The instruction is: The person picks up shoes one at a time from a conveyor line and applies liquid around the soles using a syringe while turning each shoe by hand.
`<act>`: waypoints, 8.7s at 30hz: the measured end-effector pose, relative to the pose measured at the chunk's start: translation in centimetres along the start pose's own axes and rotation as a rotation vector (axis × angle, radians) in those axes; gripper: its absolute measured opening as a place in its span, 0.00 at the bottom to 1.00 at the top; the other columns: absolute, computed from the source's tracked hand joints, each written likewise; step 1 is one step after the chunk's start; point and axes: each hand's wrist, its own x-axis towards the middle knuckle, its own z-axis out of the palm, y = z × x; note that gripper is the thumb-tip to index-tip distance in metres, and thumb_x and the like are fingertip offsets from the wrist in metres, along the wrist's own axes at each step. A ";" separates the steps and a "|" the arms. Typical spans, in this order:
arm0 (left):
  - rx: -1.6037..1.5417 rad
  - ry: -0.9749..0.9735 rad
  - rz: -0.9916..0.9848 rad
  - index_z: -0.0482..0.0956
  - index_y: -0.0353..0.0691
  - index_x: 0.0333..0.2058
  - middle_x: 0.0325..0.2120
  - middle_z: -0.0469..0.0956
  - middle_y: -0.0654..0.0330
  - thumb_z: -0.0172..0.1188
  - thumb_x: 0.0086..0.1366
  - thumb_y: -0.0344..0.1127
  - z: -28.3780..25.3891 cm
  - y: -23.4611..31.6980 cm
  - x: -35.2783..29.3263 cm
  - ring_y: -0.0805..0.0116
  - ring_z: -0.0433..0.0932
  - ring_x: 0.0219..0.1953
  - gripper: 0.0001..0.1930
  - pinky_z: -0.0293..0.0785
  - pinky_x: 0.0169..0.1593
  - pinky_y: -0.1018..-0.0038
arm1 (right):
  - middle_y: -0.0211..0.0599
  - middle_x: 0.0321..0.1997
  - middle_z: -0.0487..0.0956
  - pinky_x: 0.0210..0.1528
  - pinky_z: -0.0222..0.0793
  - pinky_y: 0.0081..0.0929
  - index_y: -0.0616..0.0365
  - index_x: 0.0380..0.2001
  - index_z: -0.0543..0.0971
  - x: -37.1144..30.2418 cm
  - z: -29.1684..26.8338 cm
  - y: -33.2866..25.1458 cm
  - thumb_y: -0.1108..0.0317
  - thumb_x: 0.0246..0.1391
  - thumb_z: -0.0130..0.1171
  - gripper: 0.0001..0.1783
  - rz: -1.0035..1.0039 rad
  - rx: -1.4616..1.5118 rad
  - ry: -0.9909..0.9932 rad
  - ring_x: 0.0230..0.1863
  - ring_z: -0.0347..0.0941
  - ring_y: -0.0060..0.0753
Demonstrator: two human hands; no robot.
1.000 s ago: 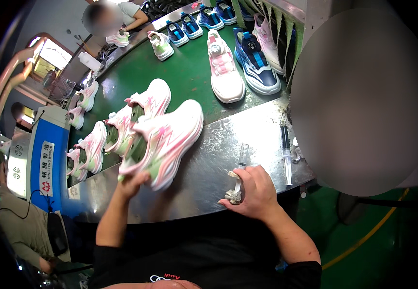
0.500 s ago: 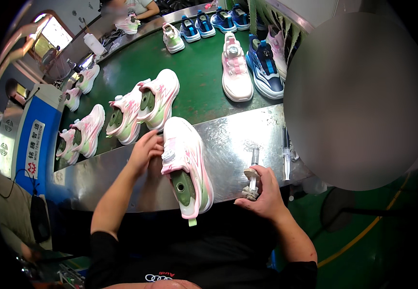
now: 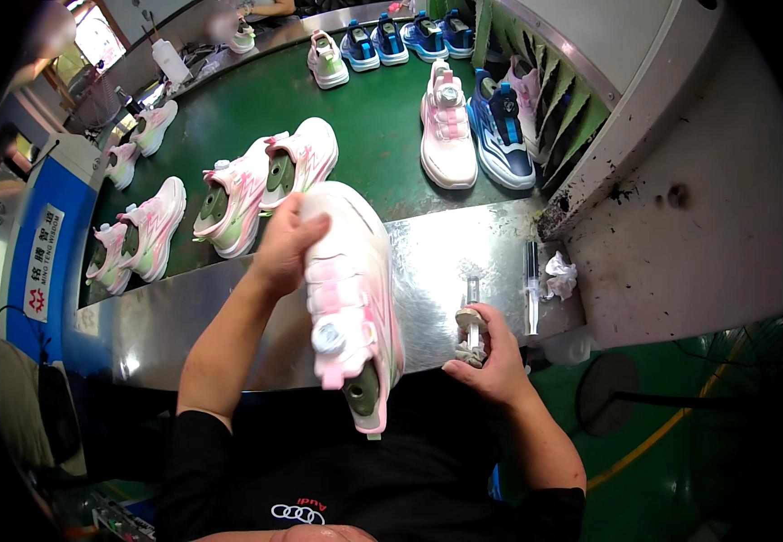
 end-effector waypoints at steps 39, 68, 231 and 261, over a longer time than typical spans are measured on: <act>-0.451 -0.253 0.397 0.63 0.41 0.49 0.42 0.71 0.49 0.73 0.40 0.28 -3.7 0.2 -8.7 0.61 0.72 0.46 0.36 0.70 0.48 0.66 | 0.52 0.25 0.76 0.26 0.53 0.24 0.54 0.46 0.64 7.8 9.3 -15.6 0.37 0.41 0.63 0.38 -0.006 0.723 -0.584 0.42 0.66 0.50; -0.443 -0.004 0.163 0.59 0.41 0.54 0.44 0.68 0.61 0.71 0.43 0.38 -5.5 -0.4 -8.0 0.71 0.68 0.47 0.40 0.65 0.52 0.72 | 0.51 0.30 0.74 0.24 0.56 0.23 0.55 0.48 0.64 5.0 7.4 -10.9 0.34 0.36 0.65 0.45 -0.106 0.655 -0.431 0.24 0.66 0.30; -1.179 -0.433 -0.556 0.66 0.40 0.53 0.48 0.73 0.54 0.57 0.61 0.38 10.0 -5.9 -12.4 0.60 0.74 0.50 0.22 0.79 0.43 0.76 | 0.26 0.27 0.71 0.21 0.49 0.19 0.47 0.40 0.77 -8.4 2.6 -11.1 0.52 0.35 0.68 0.25 -0.533 -0.894 -0.220 0.19 0.52 0.24; -0.507 -0.089 -0.289 0.59 0.32 0.56 0.50 0.69 0.52 0.52 0.62 0.30 2.4 -2.4 -5.1 0.62 0.71 0.51 0.24 0.67 0.56 0.65 | 0.35 0.38 0.74 0.38 0.60 0.31 0.57 0.45 0.71 2.1 3.5 -0.8 0.57 0.23 0.75 0.40 -0.508 -0.672 0.153 0.34 0.60 0.39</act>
